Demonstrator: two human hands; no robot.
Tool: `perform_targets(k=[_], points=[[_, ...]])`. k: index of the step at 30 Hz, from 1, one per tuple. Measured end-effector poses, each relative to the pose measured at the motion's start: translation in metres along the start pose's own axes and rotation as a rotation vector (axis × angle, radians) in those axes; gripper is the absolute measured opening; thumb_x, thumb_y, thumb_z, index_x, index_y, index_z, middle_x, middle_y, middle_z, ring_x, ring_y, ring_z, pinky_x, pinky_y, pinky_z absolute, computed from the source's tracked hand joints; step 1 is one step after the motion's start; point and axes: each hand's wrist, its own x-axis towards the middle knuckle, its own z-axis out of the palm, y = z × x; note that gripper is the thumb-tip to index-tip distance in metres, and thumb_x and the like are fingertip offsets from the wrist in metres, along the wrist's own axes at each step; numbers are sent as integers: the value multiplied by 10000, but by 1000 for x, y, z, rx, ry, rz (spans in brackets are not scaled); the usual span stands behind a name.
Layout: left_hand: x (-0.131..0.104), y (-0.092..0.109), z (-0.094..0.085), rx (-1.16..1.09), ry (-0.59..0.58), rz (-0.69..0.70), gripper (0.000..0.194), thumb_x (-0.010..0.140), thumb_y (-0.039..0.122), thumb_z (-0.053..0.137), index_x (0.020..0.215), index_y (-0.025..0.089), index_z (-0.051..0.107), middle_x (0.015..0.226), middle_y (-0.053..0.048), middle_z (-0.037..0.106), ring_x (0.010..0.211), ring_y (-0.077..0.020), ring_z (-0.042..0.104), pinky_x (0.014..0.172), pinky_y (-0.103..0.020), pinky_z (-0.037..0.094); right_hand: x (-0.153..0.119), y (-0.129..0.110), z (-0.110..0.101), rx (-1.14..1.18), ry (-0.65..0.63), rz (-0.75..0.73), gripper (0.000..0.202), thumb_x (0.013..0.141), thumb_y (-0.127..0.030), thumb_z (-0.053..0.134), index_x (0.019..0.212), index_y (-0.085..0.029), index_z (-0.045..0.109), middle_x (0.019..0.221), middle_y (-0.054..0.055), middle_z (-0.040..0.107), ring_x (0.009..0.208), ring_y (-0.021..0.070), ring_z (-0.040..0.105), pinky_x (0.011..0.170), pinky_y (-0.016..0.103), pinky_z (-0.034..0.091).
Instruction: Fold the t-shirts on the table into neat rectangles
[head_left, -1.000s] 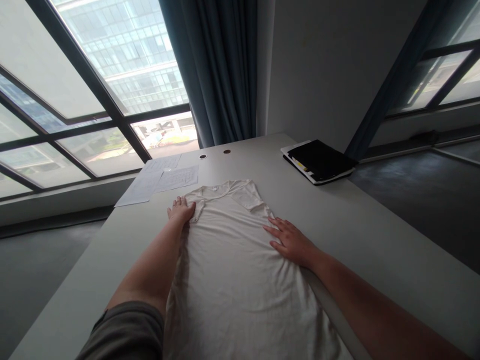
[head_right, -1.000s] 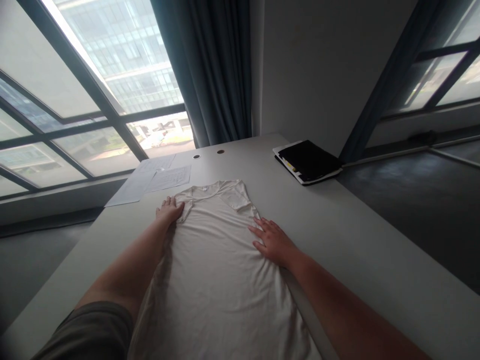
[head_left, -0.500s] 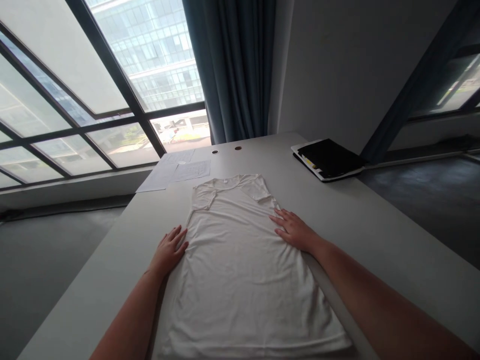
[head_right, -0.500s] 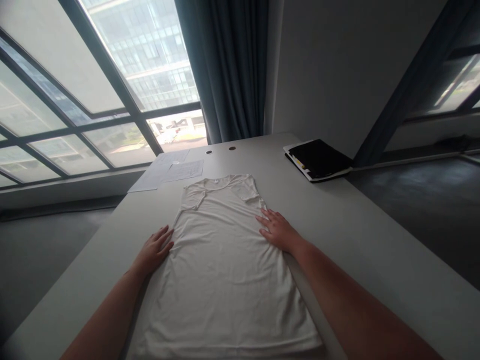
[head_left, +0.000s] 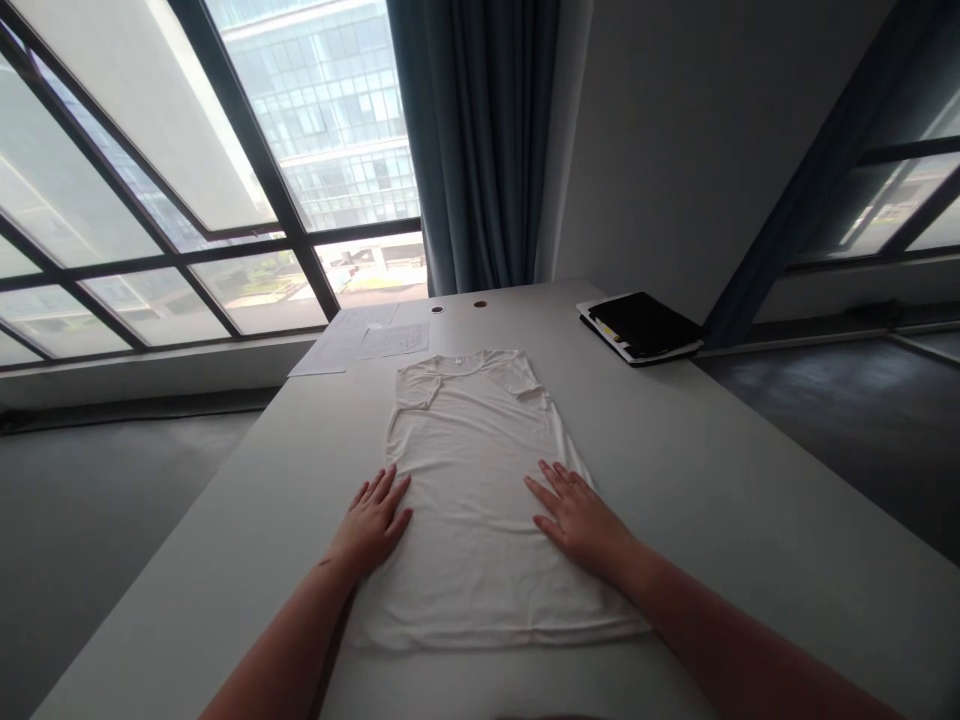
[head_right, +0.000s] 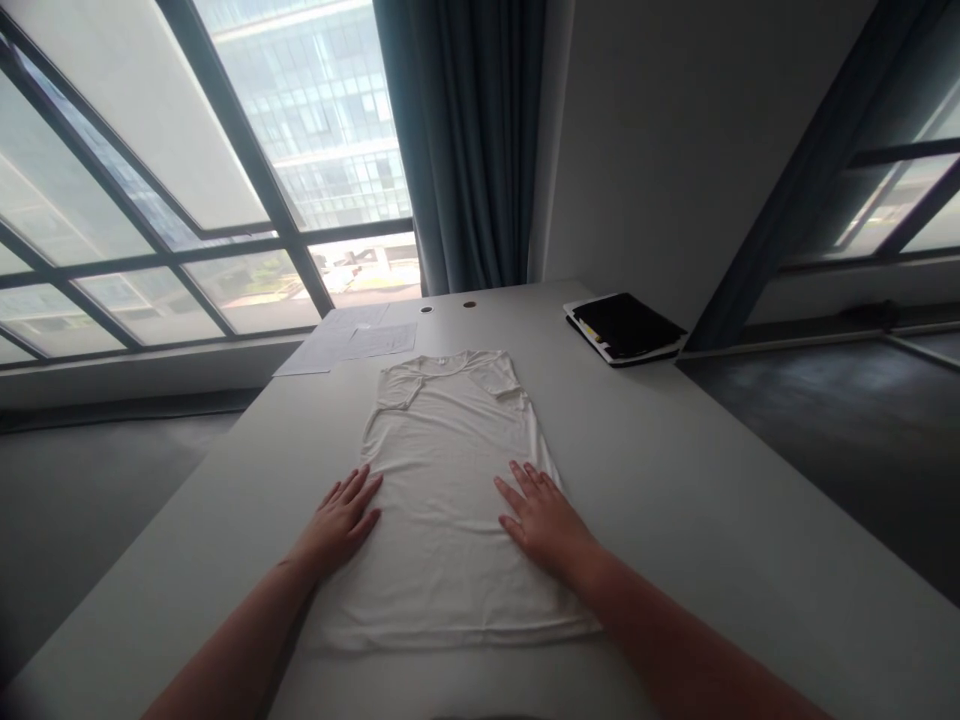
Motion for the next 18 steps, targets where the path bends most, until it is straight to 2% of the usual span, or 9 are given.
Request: perform_targets(k=[4, 10, 18], points=[[-14, -7, -3, 20, -13, -46, 614, 1051, 486, 408, 1635, 297, 391, 1732, -49, 227, 1593, -281, 270, 1286, -523, 248, -13, 1, -4, -2, -15, 16, 618, 1051, -461, 485, 1632, -269, 403, 1727, 140, 229, 1592, 348, 223, 1274, 542, 251], [-31, -9, -3, 49, -33, -103, 650, 1055, 478, 368, 1659, 241, 336, 1721, -61, 256, 1595, -269, 263, 1291, -502, 229, -15, -2, -7, -13, -5, 17, 611, 1054, -459, 459, 1631, -265, 403, 1722, 144, 245, 1588, 346, 242, 1269, 550, 247], [-62, -21, 0, 80, -28, -71, 658, 1047, 505, 382, 1651, 244, 356, 1710, -60, 274, 1595, -284, 260, 1286, -525, 236, -20, -3, -9, -5, -3, 3, 611, 1055, -460, 443, 1628, -250, 410, 1722, 134, 262, 1587, 314, 255, 1276, 517, 237]])
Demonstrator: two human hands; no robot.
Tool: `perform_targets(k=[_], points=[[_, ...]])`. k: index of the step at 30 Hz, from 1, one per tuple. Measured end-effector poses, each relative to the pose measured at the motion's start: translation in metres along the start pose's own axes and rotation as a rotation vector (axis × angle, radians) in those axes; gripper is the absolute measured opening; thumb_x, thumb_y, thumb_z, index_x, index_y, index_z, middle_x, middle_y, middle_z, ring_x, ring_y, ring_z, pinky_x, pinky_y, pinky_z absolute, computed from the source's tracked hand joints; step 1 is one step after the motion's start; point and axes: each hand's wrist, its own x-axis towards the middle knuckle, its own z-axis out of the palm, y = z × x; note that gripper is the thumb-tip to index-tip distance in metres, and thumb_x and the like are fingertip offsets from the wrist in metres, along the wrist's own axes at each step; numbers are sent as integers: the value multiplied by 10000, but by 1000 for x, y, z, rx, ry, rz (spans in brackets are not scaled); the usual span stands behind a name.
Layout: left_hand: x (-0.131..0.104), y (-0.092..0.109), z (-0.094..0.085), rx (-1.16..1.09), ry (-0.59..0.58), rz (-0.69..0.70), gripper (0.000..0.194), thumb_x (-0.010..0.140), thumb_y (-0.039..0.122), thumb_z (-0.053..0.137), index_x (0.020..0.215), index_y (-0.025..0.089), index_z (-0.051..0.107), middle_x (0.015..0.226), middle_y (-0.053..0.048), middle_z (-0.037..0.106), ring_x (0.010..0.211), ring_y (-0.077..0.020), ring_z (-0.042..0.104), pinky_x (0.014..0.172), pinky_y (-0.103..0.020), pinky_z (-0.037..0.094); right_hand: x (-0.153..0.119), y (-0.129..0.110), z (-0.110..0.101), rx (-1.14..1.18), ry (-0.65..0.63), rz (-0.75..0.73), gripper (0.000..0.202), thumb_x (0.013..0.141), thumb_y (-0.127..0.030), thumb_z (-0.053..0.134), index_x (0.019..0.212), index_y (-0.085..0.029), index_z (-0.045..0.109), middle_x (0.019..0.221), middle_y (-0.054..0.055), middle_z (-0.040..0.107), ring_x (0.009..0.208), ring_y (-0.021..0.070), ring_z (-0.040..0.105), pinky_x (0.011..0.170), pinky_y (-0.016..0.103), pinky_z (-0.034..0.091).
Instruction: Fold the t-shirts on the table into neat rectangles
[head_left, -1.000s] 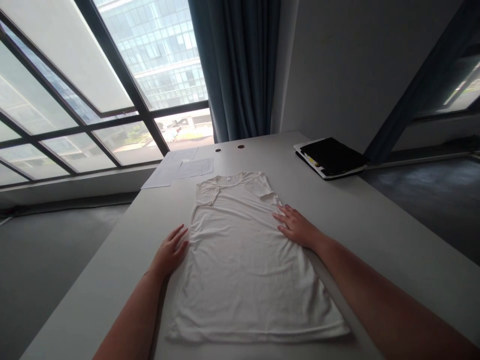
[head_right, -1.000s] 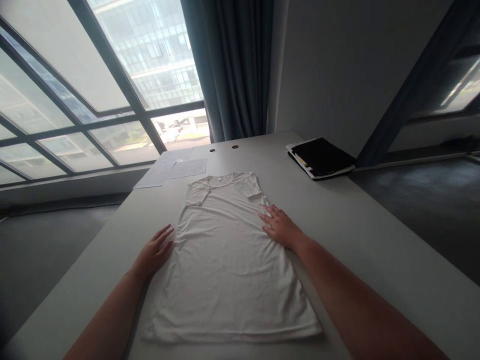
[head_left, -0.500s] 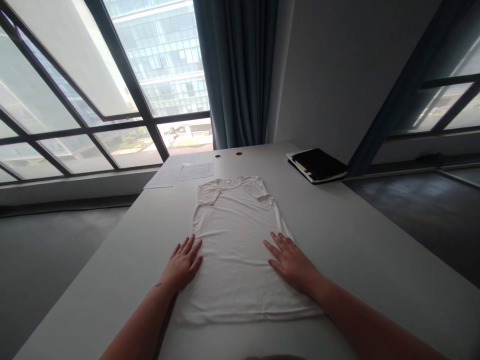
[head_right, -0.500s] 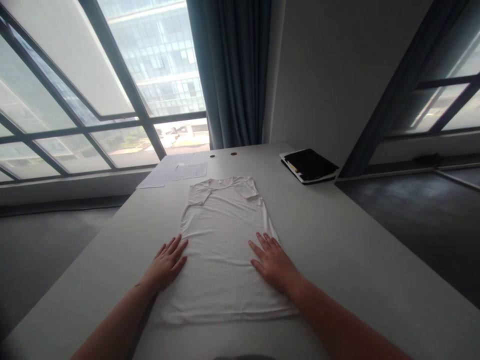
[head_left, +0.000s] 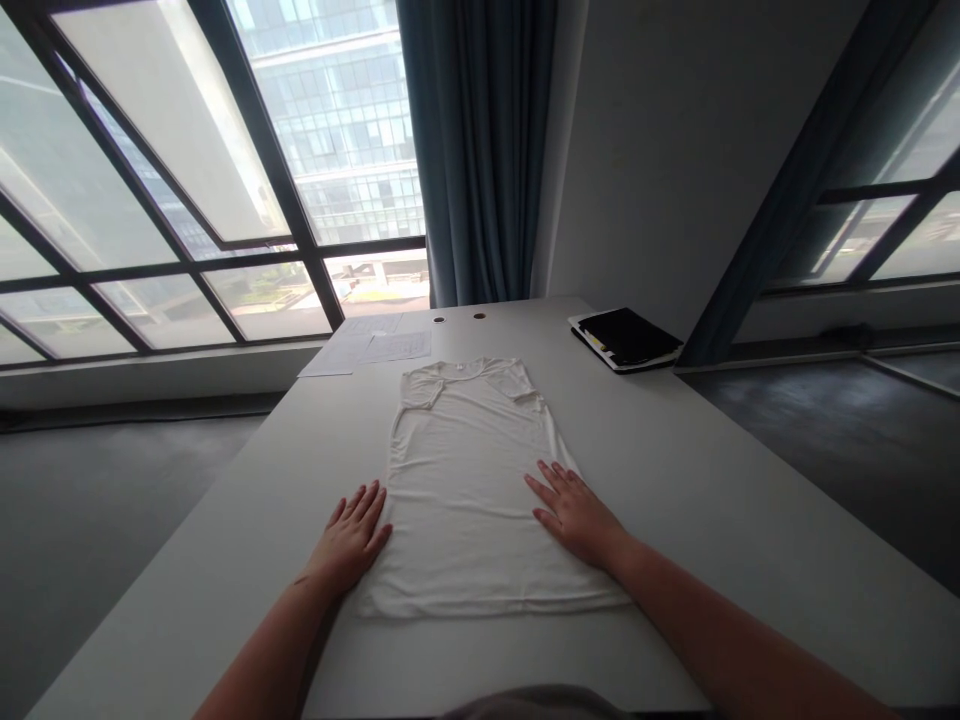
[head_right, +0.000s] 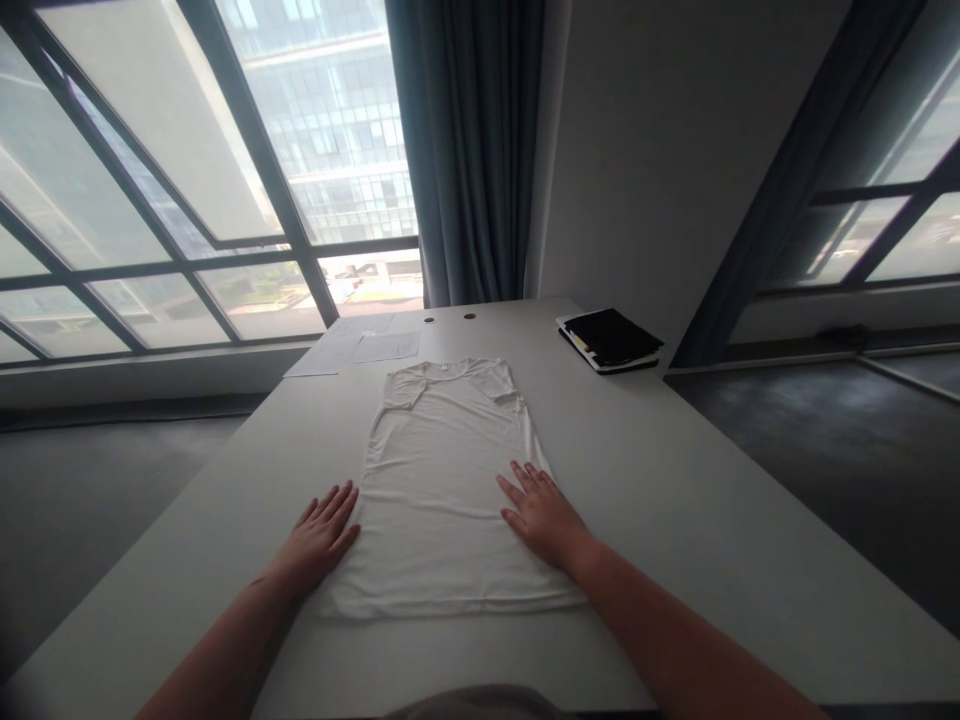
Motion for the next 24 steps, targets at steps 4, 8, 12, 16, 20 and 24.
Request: perform_targets(k=[4, 8, 12, 16, 20, 24], points=[[-19, -2, -1, 0, 27, 33, 668, 1033, 527, 422, 1644, 261, 370, 1704, -60, 299, 1582, -294, 296, 1284, -528, 254, -15, -3, -3, -53, 21, 60, 597, 1043, -444, 444, 1600, -229, 465, 1710, 154, 288, 1576, 343, 279, 1266, 562, 235], [-46, -2, -9, -31, 55, 170, 714, 1017, 556, 488, 1661, 298, 318, 1706, -54, 314, 1571, -294, 325, 1292, -513, 257, -36, 1, 4, -138, 69, 242, 603, 1044, -447, 379, 1608, -244, 450, 1692, 160, 331, 1548, 388, 325, 1227, 702, 193], [-71, 0, -18, -40, 41, 295, 671, 1018, 554, 516, 1642, 396, 325, 1718, -18, 292, 1556, -308, 355, 1283, -534, 282, -54, 10, 11, -114, 53, 297, 611, 1045, -464, 330, 1635, -314, 386, 1719, 91, 290, 1566, 372, 291, 1212, 735, 191], [-84, -1, -22, -28, 28, 305, 633, 1019, 549, 523, 1619, 440, 353, 1716, 6, 291, 1548, -316, 370, 1265, -542, 323, -63, 19, 12, -104, 27, 301, 637, 1040, -482, 317, 1649, -297, 357, 1723, 86, 278, 1576, 353, 274, 1227, 707, 197], [-88, -3, -20, -40, 41, 280, 624, 1015, 534, 537, 1612, 429, 384, 1706, 4, 316, 1542, -301, 386, 1269, -531, 326, -68, 24, 8, -114, 22, 307, 645, 1038, -492, 318, 1648, -286, 361, 1717, 88, 291, 1578, 339, 275, 1236, 681, 208], [-92, -5, -14, -75, 87, 222, 666, 984, 499, 580, 1616, 377, 408, 1676, -17, 390, 1522, -288, 422, 1279, -497, 326, -72, 28, 8, -116, 3, 311, 659, 1031, -501, 316, 1651, -282, 355, 1718, 83, 285, 1579, 346, 271, 1235, 684, 211]])
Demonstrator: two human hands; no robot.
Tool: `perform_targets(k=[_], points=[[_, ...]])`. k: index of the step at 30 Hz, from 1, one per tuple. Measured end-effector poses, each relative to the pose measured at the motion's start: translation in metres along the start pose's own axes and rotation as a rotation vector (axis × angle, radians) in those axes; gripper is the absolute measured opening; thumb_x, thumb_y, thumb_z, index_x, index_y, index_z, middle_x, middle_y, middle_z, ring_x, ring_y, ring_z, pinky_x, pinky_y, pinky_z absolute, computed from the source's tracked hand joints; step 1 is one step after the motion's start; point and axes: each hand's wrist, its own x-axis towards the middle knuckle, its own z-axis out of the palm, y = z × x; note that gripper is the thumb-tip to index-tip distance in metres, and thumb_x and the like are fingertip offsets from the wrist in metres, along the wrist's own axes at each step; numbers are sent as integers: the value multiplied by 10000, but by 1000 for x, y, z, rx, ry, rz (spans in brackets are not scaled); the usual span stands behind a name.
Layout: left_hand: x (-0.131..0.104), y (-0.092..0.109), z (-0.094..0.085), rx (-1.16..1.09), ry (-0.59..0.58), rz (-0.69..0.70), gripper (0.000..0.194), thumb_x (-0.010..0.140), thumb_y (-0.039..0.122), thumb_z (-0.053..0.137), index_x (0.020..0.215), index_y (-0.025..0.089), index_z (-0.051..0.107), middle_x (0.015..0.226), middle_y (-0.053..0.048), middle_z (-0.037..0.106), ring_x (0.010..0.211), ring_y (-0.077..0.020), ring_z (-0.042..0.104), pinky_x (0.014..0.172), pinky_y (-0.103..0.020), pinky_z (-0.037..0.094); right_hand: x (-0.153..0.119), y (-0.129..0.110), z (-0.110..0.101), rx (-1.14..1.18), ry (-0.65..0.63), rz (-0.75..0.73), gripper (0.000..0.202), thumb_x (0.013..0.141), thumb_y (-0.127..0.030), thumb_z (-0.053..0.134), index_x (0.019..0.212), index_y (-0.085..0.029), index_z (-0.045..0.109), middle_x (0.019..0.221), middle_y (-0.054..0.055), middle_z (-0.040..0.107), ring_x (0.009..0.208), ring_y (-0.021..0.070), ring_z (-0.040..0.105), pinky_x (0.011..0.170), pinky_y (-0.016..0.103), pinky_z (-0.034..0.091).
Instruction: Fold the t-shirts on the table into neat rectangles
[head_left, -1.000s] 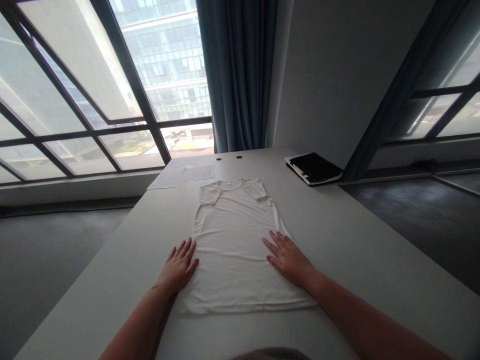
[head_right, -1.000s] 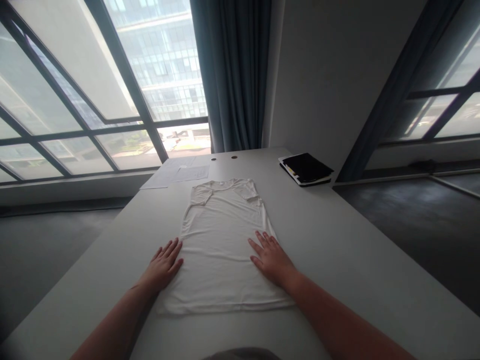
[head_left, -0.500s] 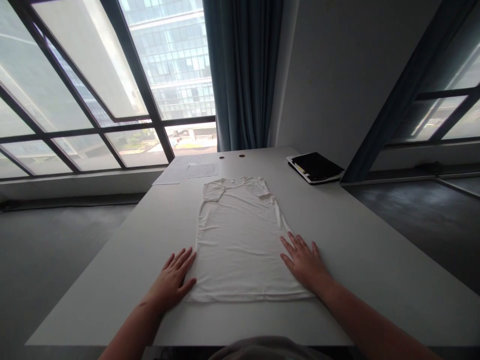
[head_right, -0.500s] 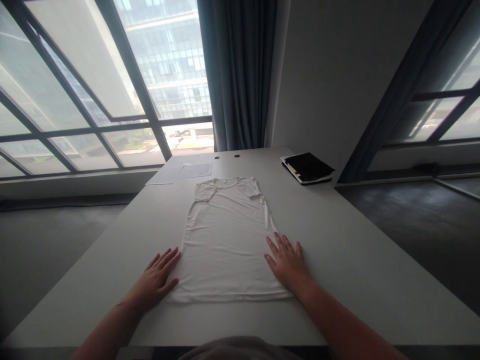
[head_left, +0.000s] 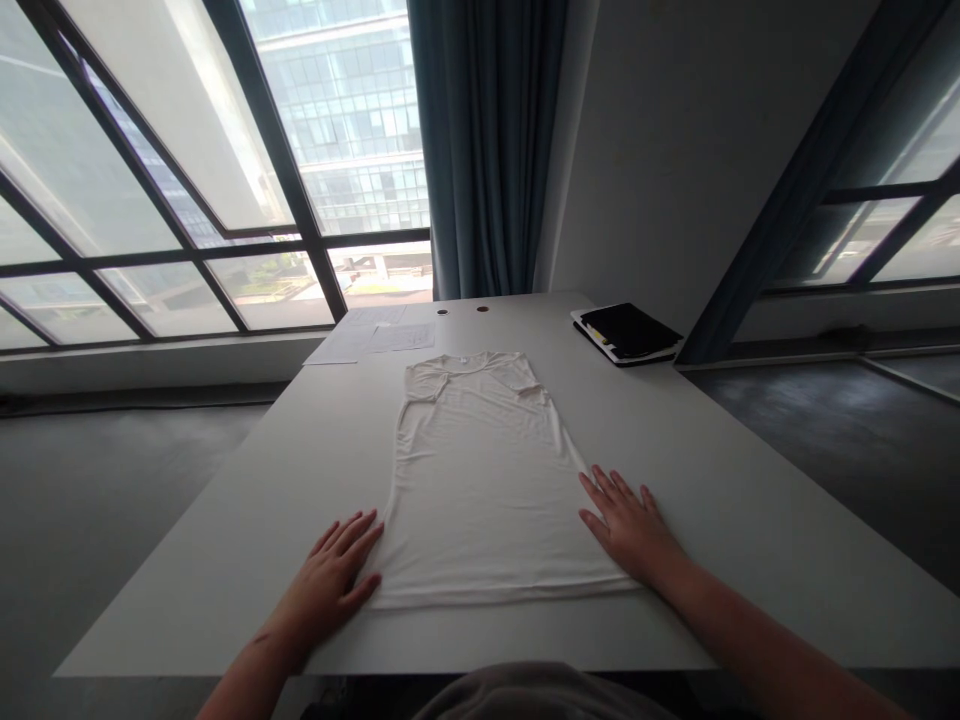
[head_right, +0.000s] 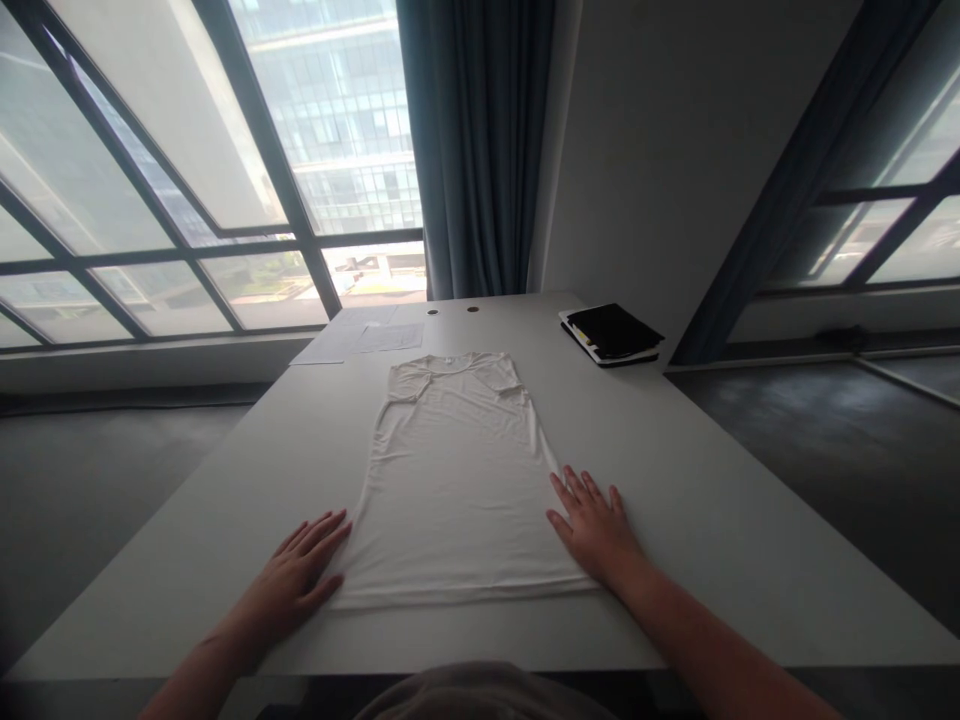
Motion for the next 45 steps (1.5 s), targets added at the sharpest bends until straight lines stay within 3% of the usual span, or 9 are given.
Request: perform_targets(k=[6, 11, 15, 20, 24, 29, 32, 38, 45], points=[[-12, 0, 7, -43, 58, -134, 681, 950, 480, 574, 1603, 342, 438, 1631, -42, 473, 1485, -293, 473, 1260, -499, 369, -12, 28, 13, -1, 25, -5, 674, 1010, -567, 318, 1646, -347, 359, 1729, 63, 266, 1585, 365, 245, 1221, 702, 216], [-7, 18, -5, -72, 60, -259, 327, 936, 454, 583, 1210, 323, 701, 1518, -54, 588, 1366, -302, 573, 1123, -488, 498, 16, 28, -2, -19, 29, -12, 644, 1009, -536, 370, 1615, -324, 424, 1711, 93, 320, 1576, 380, 251, 1183, 704, 279], [12, 42, -17, -51, 59, -410, 217, 934, 462, 592, 985, 280, 699, 1261, -114, 688, 1137, -318, 664, 978, -473, 541, 88, -27, -42, 0, 106, -221, 497, 991, -450, 482, 1408, -250, 661, 1596, 147, 486, 1502, 371, 360, 1195, 603, 308], [34, 61, -25, -139, -16, -492, 165, 927, 367, 560, 811, 266, 621, 1067, -98, 690, 941, -257, 691, 857, -386, 530, 203, -140, -83, 114, -9, -400, 365, 1016, -337, 504, 1220, -146, 738, 1280, 158, 690, 1221, 255, 594, 1097, 347, 408], [37, 63, -35, -208, -150, -619, 111, 910, 291, 541, 802, 272, 558, 939, -62, 710, 885, -244, 696, 776, -342, 473, 288, -228, -87, 126, -56, -410, 377, 1042, -321, 459, 1220, -136, 735, 1230, 143, 734, 1110, 240, 660, 961, 303, 475], [28, 63, -47, -427, -254, -744, 56, 922, 276, 582, 969, 247, 573, 868, -15, 723, 837, -193, 685, 714, -268, 407, 369, -309, -70, 140, -106, -364, 375, 1030, -304, 487, 1253, -114, 721, 1286, 205, 713, 1183, 289, 661, 998, 354, 487], [26, 59, -53, -532, -276, -802, 170, 891, 247, 643, 1053, 228, 593, 894, 0, 725, 856, -169, 672, 732, -241, 394, 402, -336, -54, 151, -136, -310, 430, 1034, -350, 511, 1402, -157, 620, 1340, 202, 683, 1230, 298, 653, 1020, 379, 494], [25, 41, -55, -582, -353, -800, 99, 839, 277, 662, 796, 220, 594, 829, 7, 713, 789, -171, 634, 679, -253, 349, 447, -358, -26, 146, -176, -215, 554, 1065, -362, 408, 1586, -176, 418, 1391, 239, 641, 1254, 347, 644, 1005, 469, 506], [21, 36, -55, -613, -364, -737, 120, 836, 310, 619, 775, 219, 571, 794, 15, 686, 755, -164, 603, 679, -257, 353, 472, -357, -22, 172, -122, -227, 498, 1053, -266, 347, 1482, -187, 588, 1370, 198, 682, 1216, 304, 670, 1004, 403, 499]])
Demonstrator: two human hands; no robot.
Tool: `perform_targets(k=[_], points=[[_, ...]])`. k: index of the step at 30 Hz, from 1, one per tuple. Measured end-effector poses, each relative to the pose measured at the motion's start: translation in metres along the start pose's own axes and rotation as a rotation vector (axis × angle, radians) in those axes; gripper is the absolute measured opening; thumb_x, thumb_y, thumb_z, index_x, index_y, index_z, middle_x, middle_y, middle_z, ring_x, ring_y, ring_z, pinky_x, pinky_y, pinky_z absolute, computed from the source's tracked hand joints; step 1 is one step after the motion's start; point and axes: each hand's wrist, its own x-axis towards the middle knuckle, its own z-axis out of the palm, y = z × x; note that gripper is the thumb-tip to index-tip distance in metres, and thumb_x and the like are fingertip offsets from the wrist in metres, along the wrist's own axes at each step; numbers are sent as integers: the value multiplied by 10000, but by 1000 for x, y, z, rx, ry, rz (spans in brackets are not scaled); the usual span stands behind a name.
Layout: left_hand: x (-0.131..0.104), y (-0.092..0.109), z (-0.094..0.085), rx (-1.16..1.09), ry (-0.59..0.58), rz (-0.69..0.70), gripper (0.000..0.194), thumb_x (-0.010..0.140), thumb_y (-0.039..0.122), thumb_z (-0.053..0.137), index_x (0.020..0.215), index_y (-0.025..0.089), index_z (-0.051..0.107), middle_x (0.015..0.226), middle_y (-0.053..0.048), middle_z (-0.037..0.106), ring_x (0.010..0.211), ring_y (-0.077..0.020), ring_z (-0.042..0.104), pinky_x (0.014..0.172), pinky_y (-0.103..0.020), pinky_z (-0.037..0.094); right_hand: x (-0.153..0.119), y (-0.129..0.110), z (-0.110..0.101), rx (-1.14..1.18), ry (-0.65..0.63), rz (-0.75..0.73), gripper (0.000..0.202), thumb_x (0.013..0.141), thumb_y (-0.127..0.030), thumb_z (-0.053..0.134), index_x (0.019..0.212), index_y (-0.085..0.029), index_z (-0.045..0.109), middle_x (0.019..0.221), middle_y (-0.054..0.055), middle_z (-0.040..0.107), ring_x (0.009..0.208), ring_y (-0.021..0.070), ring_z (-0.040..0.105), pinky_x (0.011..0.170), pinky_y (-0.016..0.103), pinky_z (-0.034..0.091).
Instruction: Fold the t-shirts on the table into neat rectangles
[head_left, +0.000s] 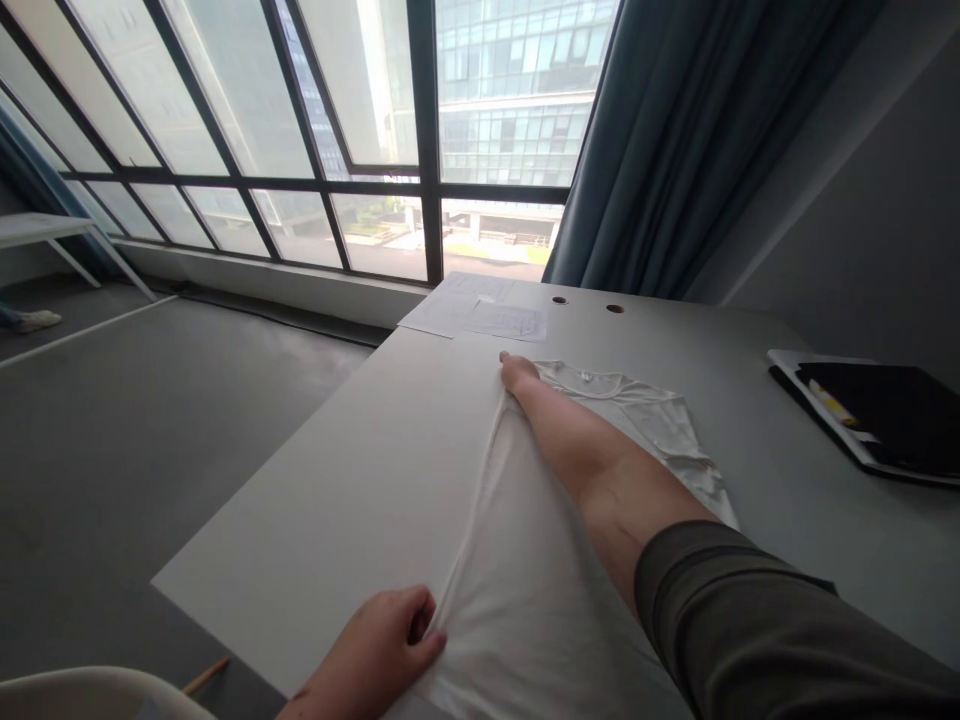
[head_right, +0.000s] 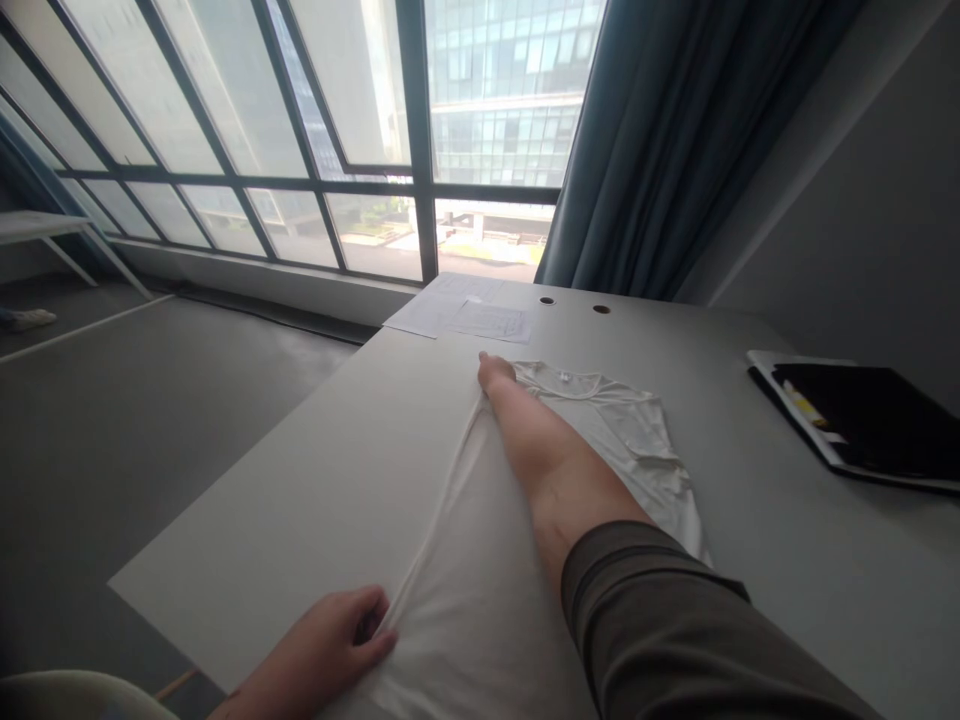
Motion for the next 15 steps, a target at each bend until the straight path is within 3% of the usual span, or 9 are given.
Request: perform_targets(k=[3, 7, 11, 15], points=[[-7, 6, -2, 0, -3, 31, 99, 853, 300, 592, 804, 223, 555, 818, 10, 682, 768, -167, 602, 696, -257, 369, 6, 8, -14, 7, 49, -19, 410, 987, -231, 481, 1307, -149, 725, 1322, 186, 715, 1211, 270, 668, 1009, 332, 484], [-18, 20, -12, 0, 22, 49, 71, 849, 266, 574, 826, 225, 522, 823, 12, 655, 766, -161, 580, 702, -253, 375, 5, 32, -41, 29, 131, -27, 367, 925, -237, 543, 1176, -152, 797, 1248, 151, 758, 1162, 247, 685, 981, 277, 479], [-28, 45, -23, 8, 23, 72, 114, 833, 270, 582, 796, 224, 485, 770, 27, 598, 721, -148, 528, 666, -257, 350, -7, 71, -64, 48, 195, -7, 375, 921, -260, 521, 1142, -188, 815, 1185, 108, 786, 1094, 239, 701, 906, 260, 483], [-36, 78, -24, 8, -12, 164, 106, 817, 281, 604, 806, 221, 518, 759, 38, 581, 713, -138, 508, 653, -256, 338, -26, 116, -75, 51, 202, 27, 383, 938, -297, 500, 1129, -206, 819, 1152, 97, 794, 1035, 241, 706, 864, 262, 484]])
